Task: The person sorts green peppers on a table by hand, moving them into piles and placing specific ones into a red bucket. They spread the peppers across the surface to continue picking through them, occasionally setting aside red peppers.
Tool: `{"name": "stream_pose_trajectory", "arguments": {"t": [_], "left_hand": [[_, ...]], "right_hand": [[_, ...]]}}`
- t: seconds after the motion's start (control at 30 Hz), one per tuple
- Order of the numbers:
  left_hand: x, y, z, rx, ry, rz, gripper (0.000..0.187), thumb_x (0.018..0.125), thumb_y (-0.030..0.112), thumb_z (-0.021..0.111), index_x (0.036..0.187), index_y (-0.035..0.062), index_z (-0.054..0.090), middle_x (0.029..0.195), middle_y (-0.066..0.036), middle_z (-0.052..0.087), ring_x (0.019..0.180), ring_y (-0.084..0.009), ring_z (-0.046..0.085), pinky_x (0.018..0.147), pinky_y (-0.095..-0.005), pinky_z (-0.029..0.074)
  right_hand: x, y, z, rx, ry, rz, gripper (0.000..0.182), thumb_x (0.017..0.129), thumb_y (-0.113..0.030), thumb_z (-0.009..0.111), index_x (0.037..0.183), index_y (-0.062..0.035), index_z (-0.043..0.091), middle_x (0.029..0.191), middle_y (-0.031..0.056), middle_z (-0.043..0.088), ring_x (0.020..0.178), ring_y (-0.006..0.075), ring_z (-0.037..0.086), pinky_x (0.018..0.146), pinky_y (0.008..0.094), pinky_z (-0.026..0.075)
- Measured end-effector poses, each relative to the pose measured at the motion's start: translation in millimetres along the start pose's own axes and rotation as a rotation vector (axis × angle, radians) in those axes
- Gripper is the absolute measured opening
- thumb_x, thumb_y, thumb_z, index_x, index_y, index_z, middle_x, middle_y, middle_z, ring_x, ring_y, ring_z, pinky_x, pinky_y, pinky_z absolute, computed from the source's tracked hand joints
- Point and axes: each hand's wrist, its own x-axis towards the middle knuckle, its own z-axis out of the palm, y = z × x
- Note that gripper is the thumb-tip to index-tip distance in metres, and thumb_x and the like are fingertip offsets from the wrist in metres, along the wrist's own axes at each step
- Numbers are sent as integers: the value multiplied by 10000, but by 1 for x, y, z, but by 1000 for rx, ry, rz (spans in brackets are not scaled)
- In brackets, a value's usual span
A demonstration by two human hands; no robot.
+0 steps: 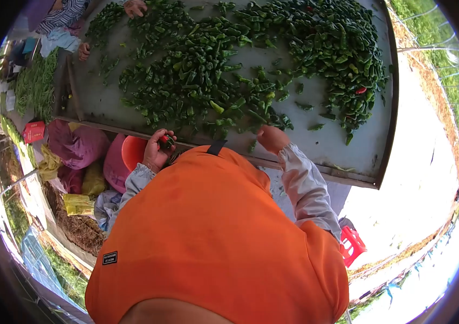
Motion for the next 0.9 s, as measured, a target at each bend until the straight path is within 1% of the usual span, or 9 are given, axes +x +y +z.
{"name": "stream_pose_trajectory", "arguments": {"t": [0.13,0.27,0.43,0.53,0.63,0.73,0.8,0.83,0.9], "left_hand": [[1,17,-73,-187,70,61,104,853,185,611,917,103,601,884,-51,653,820,-206,640,573,-333,537],[-9,29,-136,-377,285,226,120,854,185,608,921,85,606,858,-47,648,743,-209,633,567,-326,515],[-5,40,-220,-489,482,196,115,851,174,591,906,74,581,867,-84,625,778,-242,600,606,-353,474],[10,45,-268,-534,557,180,141,848,170,588,918,49,579,855,-98,609,751,-239,591,589,-334,474],[17,61,-303,-528,610,120,143,839,166,586,901,37,578,804,-104,596,687,-233,574,539,-317,464],[29,69,-343,-447,652,46,128,828,166,583,841,39,574,722,-106,577,602,-222,544,489,-308,448],[37,74,-363,-462,661,55,138,813,161,601,747,46,564,636,-97,564,523,-202,520,476,-314,444],[38,78,-372,-469,656,51,147,805,169,608,728,54,557,650,-98,564,565,-209,537,485,-316,446],[47,81,-391,-422,731,-16,134,804,176,609,756,64,553,663,-97,563,604,-217,551,512,-331,455]], "right_hand": [[0,-3,25,-48,-56,-39,275,820,-245,620,1009,-45,632,919,134,680,879,285,656,754,379,500],[-1,-3,33,-144,-72,-49,282,810,-246,615,998,-37,634,918,145,680,879,299,656,756,385,501],[5,-15,31,-93,-58,-13,268,809,-237,607,984,-37,642,912,159,682,875,312,657,762,379,504],[12,-22,36,-107,-7,20,269,811,-251,598,979,-49,654,926,164,683,895,327,655,766,392,503],[14,-52,33,-80,-34,127,281,814,-245,613,993,-34,657,917,175,684,886,314,663,769,379,506],[17,-87,35,-121,-76,122,273,809,-237,618,984,-31,658,906,171,685,887,308,663,768,372,508],[27,-107,38,-165,-82,113,266,807,-227,620,978,-25,657,881,165,687,848,300,670,739,367,514],[31,-113,41,-186,-85,111,263,807,-222,621,975,-23,656,868,162,688,829,297,673,724,365,517],[39,-114,52,-50,-70,157,252,812,-207,614,971,-16,655,837,157,688,777,279,677,685,357,519]]}}
